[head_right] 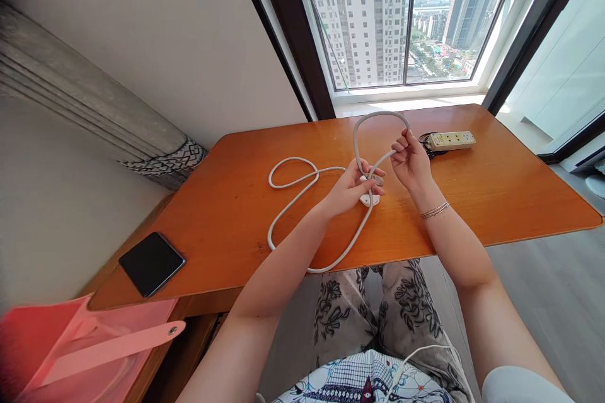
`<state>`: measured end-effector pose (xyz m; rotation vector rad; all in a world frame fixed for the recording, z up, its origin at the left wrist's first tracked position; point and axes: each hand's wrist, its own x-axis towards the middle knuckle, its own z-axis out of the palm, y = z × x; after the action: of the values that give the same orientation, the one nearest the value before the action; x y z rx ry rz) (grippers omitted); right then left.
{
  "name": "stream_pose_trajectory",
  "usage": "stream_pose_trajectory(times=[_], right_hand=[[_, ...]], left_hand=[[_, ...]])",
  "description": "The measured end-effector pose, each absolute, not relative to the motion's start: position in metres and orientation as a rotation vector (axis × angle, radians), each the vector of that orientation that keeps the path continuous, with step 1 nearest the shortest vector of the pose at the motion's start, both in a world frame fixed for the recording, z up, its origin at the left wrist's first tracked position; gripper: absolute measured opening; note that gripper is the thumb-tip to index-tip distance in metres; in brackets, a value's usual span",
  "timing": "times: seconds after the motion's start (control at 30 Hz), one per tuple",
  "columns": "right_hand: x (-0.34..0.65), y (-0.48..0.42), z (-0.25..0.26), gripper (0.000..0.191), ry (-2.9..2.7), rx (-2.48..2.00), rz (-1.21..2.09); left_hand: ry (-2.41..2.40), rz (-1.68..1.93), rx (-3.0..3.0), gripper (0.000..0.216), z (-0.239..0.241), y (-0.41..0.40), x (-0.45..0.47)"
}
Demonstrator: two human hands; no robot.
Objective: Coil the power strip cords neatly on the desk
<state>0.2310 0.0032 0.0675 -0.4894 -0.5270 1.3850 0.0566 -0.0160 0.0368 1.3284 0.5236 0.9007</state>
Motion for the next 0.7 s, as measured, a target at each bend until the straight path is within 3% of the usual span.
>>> stream_pose_trajectory(times=[0.27,0.7], right_hand=[[0.216,0.005,0.051,0.025,-0.643,-0.776,1.293],[0.206,-0.002,0.051,0.028,-0.802,-0.607,1.252]], left_hand=[[0.623,1.197,1.157,0.039,0.046,-0.007,0.055],[0.916,1.194,1.507,0.03,0.04,-0.002,0.04]])
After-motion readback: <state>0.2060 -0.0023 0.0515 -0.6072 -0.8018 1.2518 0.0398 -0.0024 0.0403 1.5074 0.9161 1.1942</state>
